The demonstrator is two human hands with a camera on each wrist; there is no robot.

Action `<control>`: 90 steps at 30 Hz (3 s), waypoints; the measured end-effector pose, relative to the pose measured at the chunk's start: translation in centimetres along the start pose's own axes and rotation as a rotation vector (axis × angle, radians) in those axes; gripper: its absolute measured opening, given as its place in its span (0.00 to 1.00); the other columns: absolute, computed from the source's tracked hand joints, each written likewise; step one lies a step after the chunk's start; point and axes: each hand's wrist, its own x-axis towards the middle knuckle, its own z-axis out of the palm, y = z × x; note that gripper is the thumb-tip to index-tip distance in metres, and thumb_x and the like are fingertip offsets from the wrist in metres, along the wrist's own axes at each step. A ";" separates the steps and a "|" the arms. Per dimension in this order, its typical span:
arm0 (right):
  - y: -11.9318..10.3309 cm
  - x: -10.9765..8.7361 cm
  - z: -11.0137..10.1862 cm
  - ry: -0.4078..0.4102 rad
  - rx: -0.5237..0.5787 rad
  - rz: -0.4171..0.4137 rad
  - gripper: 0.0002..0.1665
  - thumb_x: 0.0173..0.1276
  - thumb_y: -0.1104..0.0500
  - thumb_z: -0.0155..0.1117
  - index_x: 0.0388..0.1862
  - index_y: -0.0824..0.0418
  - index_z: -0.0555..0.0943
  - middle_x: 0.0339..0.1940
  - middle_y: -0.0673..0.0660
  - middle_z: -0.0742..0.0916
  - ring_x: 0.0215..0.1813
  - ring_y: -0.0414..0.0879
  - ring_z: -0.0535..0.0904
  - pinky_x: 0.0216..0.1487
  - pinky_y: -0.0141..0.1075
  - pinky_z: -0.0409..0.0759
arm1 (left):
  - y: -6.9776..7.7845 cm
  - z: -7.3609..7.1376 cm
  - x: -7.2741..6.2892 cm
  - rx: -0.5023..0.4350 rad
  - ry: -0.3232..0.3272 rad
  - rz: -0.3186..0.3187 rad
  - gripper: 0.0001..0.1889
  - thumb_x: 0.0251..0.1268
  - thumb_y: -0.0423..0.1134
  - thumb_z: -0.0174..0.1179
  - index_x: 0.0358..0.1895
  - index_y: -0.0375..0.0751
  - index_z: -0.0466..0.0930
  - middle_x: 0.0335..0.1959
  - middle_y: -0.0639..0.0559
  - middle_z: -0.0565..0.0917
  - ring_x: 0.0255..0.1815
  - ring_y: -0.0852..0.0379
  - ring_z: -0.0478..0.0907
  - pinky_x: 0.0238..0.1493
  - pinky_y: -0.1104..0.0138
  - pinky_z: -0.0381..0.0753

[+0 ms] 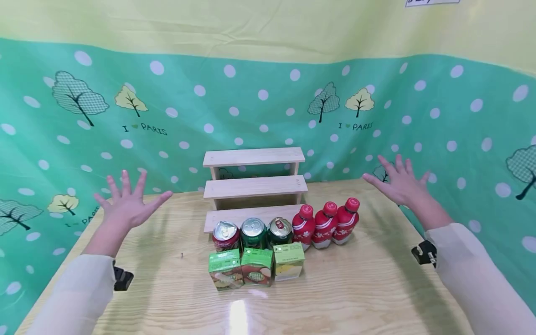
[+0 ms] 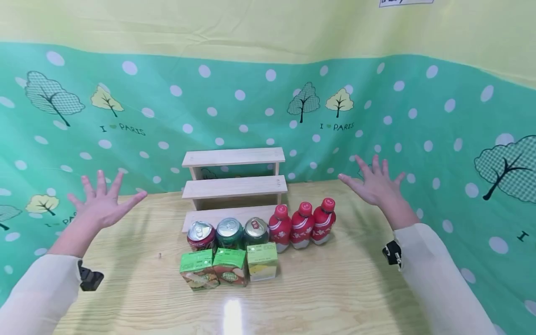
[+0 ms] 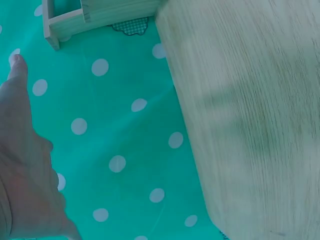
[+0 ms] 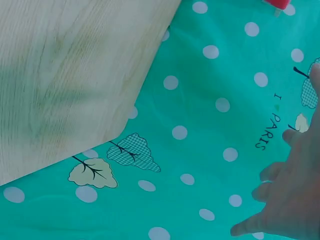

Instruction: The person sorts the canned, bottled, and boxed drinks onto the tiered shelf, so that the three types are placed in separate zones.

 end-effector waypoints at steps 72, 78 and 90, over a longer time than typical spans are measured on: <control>-1.9 -3.6 10.9 -0.050 0.715 -0.188 0.43 0.55 0.54 0.72 0.66 0.62 0.63 0.61 0.64 0.74 0.60 0.60 0.72 0.53 0.41 0.80 | 9.6 11.0 5.2 -1.027 -0.081 -0.033 0.49 0.57 0.61 0.59 0.75 0.51 0.41 0.57 0.33 0.74 0.54 0.42 0.75 0.42 0.69 0.78; -1.8 -3.7 11.0 -0.053 0.718 -0.159 0.43 0.56 0.54 0.71 0.67 0.62 0.63 0.61 0.66 0.74 0.60 0.61 0.72 0.54 0.46 0.80 | 9.6 11.0 5.2 -1.030 -0.084 -0.035 0.48 0.58 0.60 0.59 0.75 0.51 0.40 0.56 0.33 0.75 0.54 0.41 0.76 0.40 0.71 0.78; -2.4 -3.1 7.6 0.000 0.680 -0.140 0.44 0.58 0.51 0.70 0.68 0.62 0.61 0.60 0.67 0.75 0.59 0.62 0.73 0.53 0.43 0.80 | 9.4 11.1 5.2 -1.063 -0.080 -0.030 0.48 0.58 0.60 0.59 0.75 0.52 0.40 0.61 0.33 0.72 0.57 0.42 0.74 0.50 0.63 0.79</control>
